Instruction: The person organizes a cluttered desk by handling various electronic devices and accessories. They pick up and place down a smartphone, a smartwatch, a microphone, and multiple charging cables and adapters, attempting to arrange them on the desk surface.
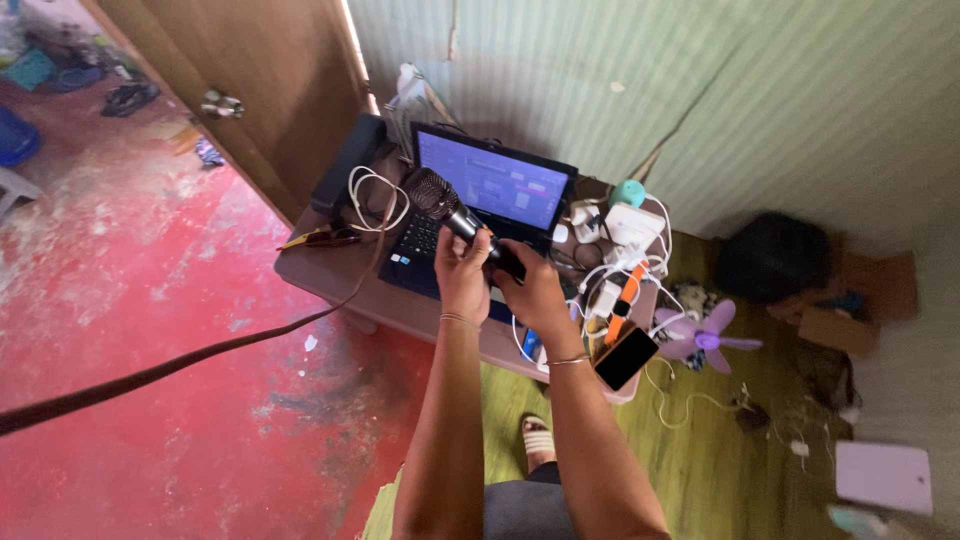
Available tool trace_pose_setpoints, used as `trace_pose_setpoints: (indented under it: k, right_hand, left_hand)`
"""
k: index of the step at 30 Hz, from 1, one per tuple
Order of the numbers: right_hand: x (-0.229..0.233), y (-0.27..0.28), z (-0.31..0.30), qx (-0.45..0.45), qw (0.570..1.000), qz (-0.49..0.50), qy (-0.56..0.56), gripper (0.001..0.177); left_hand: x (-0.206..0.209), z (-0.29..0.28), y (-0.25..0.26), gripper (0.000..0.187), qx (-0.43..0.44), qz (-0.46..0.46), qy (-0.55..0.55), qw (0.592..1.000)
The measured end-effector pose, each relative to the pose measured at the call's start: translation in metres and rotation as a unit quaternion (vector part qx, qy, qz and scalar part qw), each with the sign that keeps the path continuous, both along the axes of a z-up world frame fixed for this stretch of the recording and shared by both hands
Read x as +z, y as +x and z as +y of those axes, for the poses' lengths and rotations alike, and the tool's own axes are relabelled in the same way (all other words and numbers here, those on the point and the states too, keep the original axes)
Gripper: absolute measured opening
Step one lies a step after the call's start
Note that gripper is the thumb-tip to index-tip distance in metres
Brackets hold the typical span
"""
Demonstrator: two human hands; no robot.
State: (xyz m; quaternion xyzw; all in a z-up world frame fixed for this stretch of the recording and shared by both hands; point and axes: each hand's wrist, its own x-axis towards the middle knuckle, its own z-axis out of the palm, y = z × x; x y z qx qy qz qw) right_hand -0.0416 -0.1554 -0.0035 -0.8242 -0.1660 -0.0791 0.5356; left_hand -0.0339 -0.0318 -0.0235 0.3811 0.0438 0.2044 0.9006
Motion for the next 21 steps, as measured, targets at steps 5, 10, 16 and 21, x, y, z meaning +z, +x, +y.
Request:
trace_pose_setpoints:
  k: [5,10,16,21]
  right_hand:
    - [-0.006,-0.016,0.01,-0.069,0.997,0.031,0.032,0.057]
    - [-0.011,-0.037,0.002,-0.046,0.994,-0.101,-0.001,0.058]
    - [-0.007,-0.045,-0.006,-0.024,0.998,0.051,0.021,0.049]
    - [0.007,-0.049,-0.021,-0.046,0.997,0.048,0.045,0.059]
  left_hand:
    - [-0.009,0.0,-0.017,0.035,-0.027,0.009,0.039,0.999]
    - [-0.01,-0.002,-0.033,0.033,-0.026,0.038,0.067,0.997]
    - [0.002,-0.009,-0.043,0.038,-0.022,0.02,0.048,0.998]
    - [0.011,-0.029,-0.052,0.032,-0.022,0.046,0.053,0.997]
